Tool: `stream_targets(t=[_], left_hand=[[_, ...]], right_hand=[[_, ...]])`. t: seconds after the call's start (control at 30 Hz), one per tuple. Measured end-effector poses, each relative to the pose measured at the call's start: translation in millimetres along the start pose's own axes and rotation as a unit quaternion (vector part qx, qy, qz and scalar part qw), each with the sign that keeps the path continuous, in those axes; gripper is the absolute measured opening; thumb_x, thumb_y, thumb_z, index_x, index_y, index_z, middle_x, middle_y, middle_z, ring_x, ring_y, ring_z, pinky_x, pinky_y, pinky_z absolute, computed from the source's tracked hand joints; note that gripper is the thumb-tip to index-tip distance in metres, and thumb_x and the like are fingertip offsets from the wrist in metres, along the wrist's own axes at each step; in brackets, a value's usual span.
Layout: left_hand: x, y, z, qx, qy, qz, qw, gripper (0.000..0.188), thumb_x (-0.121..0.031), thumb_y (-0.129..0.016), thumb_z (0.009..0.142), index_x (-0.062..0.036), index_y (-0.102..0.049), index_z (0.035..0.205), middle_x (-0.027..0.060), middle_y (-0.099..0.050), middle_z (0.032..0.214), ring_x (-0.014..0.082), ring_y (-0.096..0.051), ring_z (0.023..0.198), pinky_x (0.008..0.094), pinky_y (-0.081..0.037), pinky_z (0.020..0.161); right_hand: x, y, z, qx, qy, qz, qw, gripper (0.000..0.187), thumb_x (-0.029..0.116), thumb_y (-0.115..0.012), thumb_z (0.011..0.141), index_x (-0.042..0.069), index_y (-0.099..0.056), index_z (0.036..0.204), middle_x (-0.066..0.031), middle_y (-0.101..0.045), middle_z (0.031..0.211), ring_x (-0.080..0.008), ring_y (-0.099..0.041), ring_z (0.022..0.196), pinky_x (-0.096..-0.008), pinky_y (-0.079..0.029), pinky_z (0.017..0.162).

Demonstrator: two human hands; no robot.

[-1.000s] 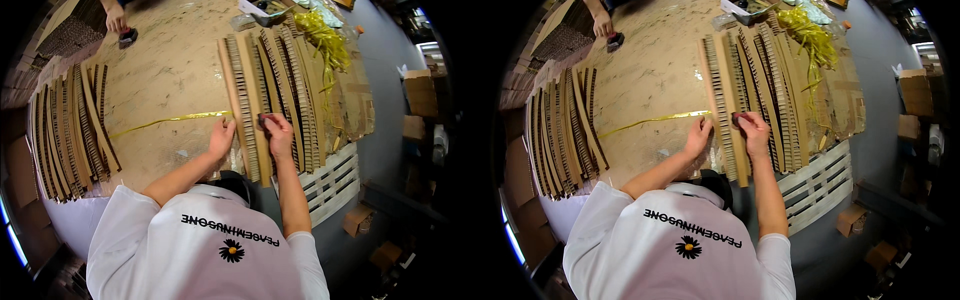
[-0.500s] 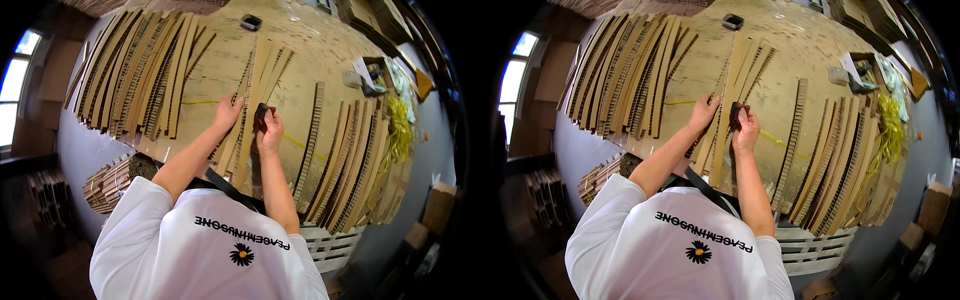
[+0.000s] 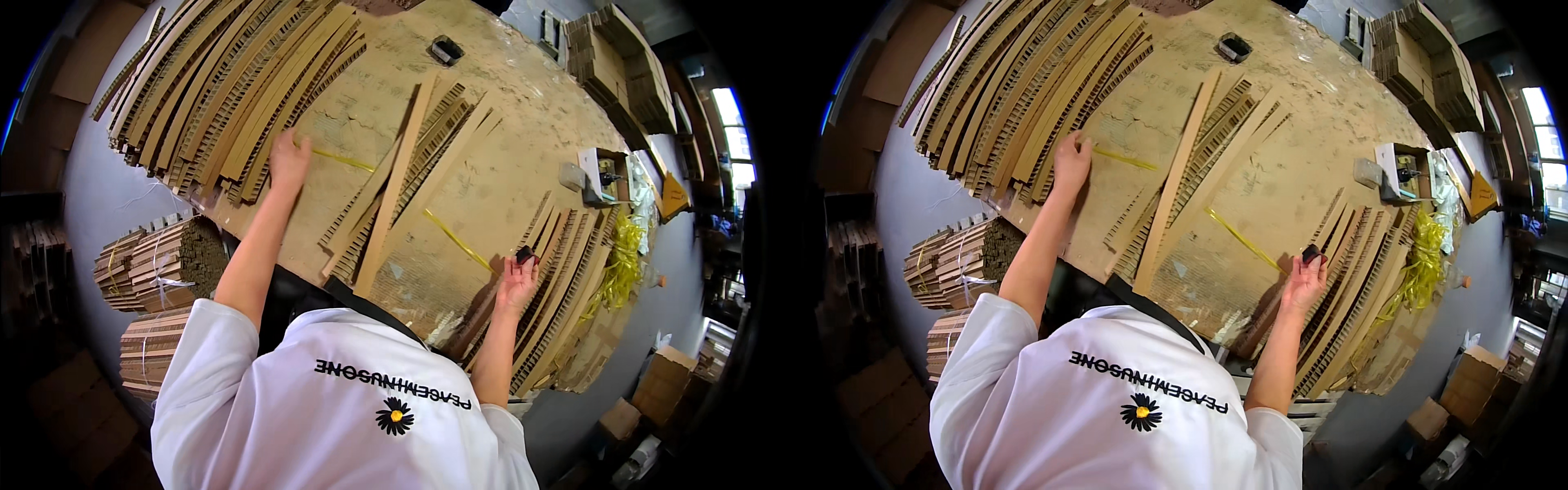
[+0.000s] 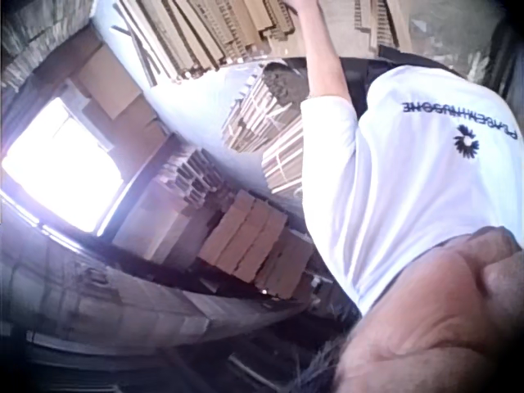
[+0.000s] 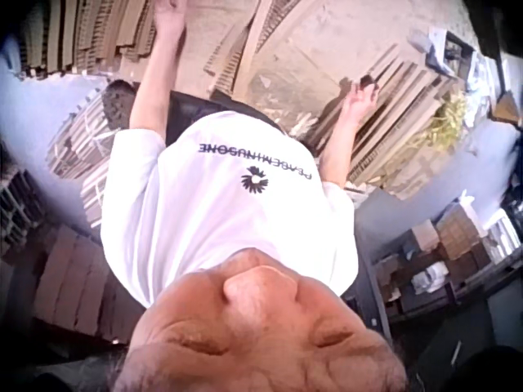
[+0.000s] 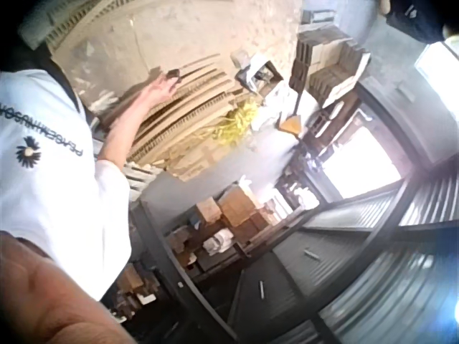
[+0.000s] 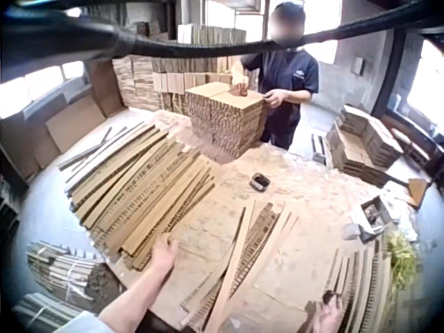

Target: The person uses a red scoring tool to press along the length of multiple corrugated cardboard strips laid on a workbench. They repeatedly pick up strips, score them, and place them back on the table.

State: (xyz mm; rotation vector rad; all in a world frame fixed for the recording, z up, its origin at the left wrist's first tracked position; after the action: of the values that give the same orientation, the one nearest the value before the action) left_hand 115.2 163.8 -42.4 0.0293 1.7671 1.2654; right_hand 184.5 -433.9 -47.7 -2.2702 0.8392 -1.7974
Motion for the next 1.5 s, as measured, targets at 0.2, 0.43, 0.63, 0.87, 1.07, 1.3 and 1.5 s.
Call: stream_targets(t=[0.2,0.43,0.63,0.87,1.07,1.3,1.5], left_hand=[[-140,-50,-145,0.031,-0.185,0.133,0.973,0.069,-0.036,-0.075,0.093,0.0006,-0.050,0.145,0.0257,-0.063,0.132,0.0426,-0.056,0.128,0.0514,-0.047,0.107],[-114,-55,-136,0.067,-0.168,0.145,0.973,0.064,-0.018,-0.072,0.092,-0.0034,-0.045,0.148,0.0215,-0.062,0.127,0.0419,-0.056,0.123,0.0492,-0.051,0.098],[-189,-26,-197,0.020,-0.319,-0.011,0.948,0.057,-0.009,-0.071,0.089,-0.0059,-0.052,0.143,0.0196,-0.062,0.117,0.0386,-0.064,0.104,0.0454,-0.057,0.084],[-173,-119,-262,0.128,-0.307,0.094,0.938,0.042,-0.010,-0.071,0.087,-0.0038,-0.062,0.128,0.0183,-0.057,0.126,0.0377,-0.062,0.108,0.0477,-0.056,0.082],[-145,-127,-342,0.555,-0.322,-0.080,0.763,0.034,-0.024,-0.065,0.098,-0.0048,-0.068,0.127,0.0175,-0.069,0.125,0.0352,-0.066,0.116,0.0444,-0.050,0.101],[-59,-119,-376,0.677,-0.108,-0.135,0.715,0.028,-0.018,-0.061,0.105,-0.0054,-0.071,0.128,0.0143,-0.075,0.119,0.0219,-0.071,0.111,0.0344,-0.055,0.099],[-182,-22,-237,0.028,-0.379,0.067,0.923,0.038,-0.013,-0.082,0.085,-0.0009,-0.063,0.115,0.0166,-0.064,0.100,0.0344,-0.064,0.090,0.0442,-0.053,0.076]], right_hand=[[-37,-40,0,0.055,-0.062,-0.019,0.996,0.015,0.015,-0.072,0.101,0.005,-0.070,0.111,-0.0064,-0.074,0.108,-0.0180,-0.071,0.094,-0.0356,-0.061,0.085],[-73,-55,-2,0.138,-0.126,-0.101,0.977,0.018,0.017,-0.076,0.098,0.003,-0.072,0.108,-0.0055,-0.074,0.103,-0.0154,-0.070,0.086,-0.0326,-0.060,0.080],[-60,-38,9,0.121,-0.130,-0.047,0.983,0.017,0.015,-0.075,0.099,0.002,-0.072,0.109,-0.0051,-0.074,0.094,-0.0151,-0.068,0.075,-0.0321,-0.062,0.069],[-38,-20,-22,0.096,-0.107,0.023,0.989,0.017,0.016,-0.073,0.101,0.003,-0.070,0.111,-0.0061,-0.074,0.096,-0.0144,-0.068,0.075,-0.0330,-0.062,0.074],[-12,-1,-45,0.085,-0.079,0.039,0.993,0.015,0.013,-0.071,0.102,0.002,-0.072,0.111,-0.0066,-0.074,0.096,-0.0146,-0.068,0.077,-0.0348,-0.062,0.079],[-4,-8,-70,0.096,-0.035,0.067,0.993,0.014,0.011,-0.072,0.100,0.003,-0.072,0.111,-0.0058,-0.073,0.098,-0.0140,-0.068,0.080,-0.0365,-0.062,0.081],[-23,3,-77,0.063,-0.086,0.028,0.994,0.020,0.013,-0.069,0.102,0.002,-0.071,0.119,-0.0078,-0.075,0.105,-0.0162,-0.067,0.082,-0.0364,-0.061,0.082]])
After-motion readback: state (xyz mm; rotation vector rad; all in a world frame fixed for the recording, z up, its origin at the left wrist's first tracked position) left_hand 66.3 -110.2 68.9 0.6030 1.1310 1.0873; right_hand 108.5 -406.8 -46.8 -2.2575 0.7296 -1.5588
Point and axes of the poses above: each hand's wrist, its own z-axis towards the middle knuckle, its own y-axis out of the back of the hand, x = y × z, the point moved 6 cm from there along z, towards the middle knuckle
